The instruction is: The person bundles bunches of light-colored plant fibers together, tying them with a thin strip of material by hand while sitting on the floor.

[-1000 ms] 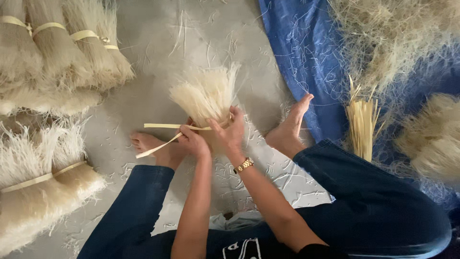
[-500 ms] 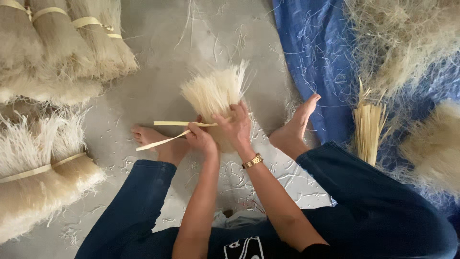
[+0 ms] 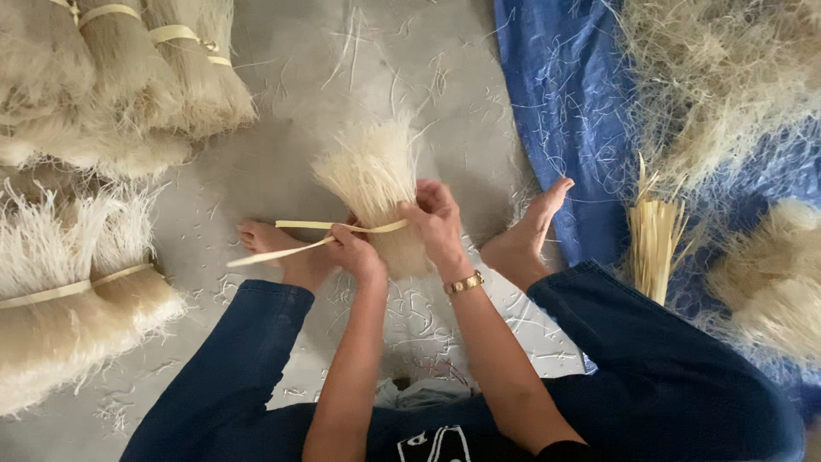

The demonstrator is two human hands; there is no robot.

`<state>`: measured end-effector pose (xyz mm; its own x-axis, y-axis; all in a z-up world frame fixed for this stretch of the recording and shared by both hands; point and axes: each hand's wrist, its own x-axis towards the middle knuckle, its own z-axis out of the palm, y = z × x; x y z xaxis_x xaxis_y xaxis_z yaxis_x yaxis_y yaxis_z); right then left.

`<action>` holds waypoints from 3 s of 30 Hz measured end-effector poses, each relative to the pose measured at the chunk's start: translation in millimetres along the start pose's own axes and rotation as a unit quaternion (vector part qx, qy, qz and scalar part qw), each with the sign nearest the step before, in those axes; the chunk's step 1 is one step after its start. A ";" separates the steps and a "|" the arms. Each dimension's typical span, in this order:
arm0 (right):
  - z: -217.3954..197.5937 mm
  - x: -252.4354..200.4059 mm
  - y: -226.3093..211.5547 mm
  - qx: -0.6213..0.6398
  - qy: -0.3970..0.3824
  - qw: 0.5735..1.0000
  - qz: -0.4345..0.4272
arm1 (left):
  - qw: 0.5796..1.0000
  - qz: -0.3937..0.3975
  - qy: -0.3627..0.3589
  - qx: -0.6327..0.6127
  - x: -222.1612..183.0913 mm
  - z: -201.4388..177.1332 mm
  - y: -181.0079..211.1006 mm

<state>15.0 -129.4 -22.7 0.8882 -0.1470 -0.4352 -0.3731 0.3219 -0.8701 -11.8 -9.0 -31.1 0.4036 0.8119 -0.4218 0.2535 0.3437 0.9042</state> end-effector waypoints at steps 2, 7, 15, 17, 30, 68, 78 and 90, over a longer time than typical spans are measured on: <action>-0.7 2.9 -1.6 -0.032 0.001 0.999 0.004 | 0.998 -0.061 -0.006 -0.025 8.3 0.8 -0.9; 8.8 -13.9 -41.8 -0.188 -0.087 0.978 -0.009 | 0.978 -0.171 0.018 -0.120 54.3 -6.0 6.2; 41.6 -66.8 -77.4 -0.171 -0.172 0.950 -0.199 | 0.861 -0.238 -0.236 -0.382 64.5 2.3 55.1; 51.1 -77.6 -90.5 -0.278 -0.214 0.889 -0.292 | 0.860 -0.225 -0.250 -0.383 72.2 -3.3 51.4; 40.1 -62.9 -60.5 -0.303 -0.085 0.840 -0.442 | 0.842 -0.174 -0.342 -0.380 93.1 -23.3 77.5; -27.3 42.8 -57.9 -0.258 -0.350 0.870 0.234 | 0.885 -0.100 -0.417 -0.180 54.2 -11.9 -24.3; -40.3 36.5 -30.2 -0.440 -0.236 0.848 -0.176 | 0.900 -0.097 -0.389 -0.170 23.0 9.6 -26.4; -51.2 42.2 -28.0 -0.312 -0.138 0.922 0.184 | 0.895 -0.099 -0.389 -0.194 -7.3 28.1 -20.1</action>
<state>49.1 -192.5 -28.5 0.6738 0.1355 -0.7264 -0.6674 -0.3104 -0.6769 4.9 -35.0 -48.1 0.9129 0.1946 -0.3589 0.1243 0.7050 0.6982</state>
